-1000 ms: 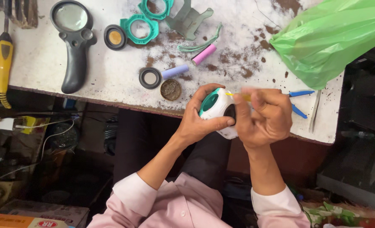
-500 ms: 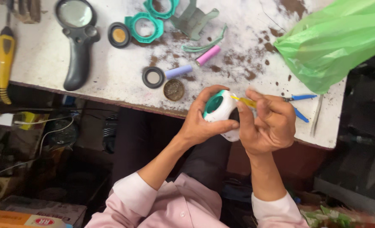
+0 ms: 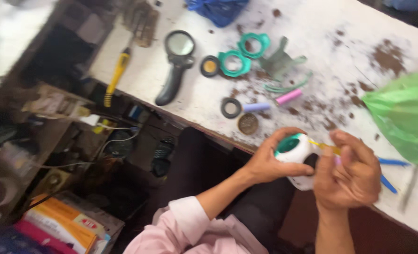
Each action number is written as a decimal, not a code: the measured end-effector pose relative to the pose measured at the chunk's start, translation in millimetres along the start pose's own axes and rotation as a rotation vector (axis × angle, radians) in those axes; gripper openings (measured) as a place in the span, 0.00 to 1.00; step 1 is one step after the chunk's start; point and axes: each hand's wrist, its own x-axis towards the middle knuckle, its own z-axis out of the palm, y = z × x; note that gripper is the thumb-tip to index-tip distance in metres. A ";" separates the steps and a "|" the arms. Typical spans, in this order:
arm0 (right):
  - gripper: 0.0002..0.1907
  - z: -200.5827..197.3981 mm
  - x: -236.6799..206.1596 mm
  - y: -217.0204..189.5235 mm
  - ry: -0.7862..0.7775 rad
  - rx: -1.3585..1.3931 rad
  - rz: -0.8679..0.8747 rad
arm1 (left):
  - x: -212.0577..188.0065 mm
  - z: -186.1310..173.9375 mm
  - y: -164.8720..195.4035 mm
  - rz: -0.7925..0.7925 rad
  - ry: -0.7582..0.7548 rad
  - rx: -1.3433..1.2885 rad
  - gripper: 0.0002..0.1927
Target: The person assembles a small white and teal electronic device by inserting a battery, attaching a teal ring, and screwing on a teal cap. The person uses a yellow screwdriver to tighten screws and aligns the parts by hand.
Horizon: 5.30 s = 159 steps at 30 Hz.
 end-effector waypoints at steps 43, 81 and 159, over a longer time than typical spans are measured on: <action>0.07 7.6 4.8 4.1 0.074 0.136 0.050 | -0.6 -6.0 3.8 -0.006 -0.019 0.083 0.43; 0.13 12.2 27.7 -29.9 0.168 -0.015 -0.001 | -0.6 -4.8 17.5 0.024 -0.070 0.131 0.41; 0.09 -3.8 -21.9 -34.4 -0.069 -0.169 0.009 | 33.7 26.0 -8.6 0.085 0.255 -0.551 0.30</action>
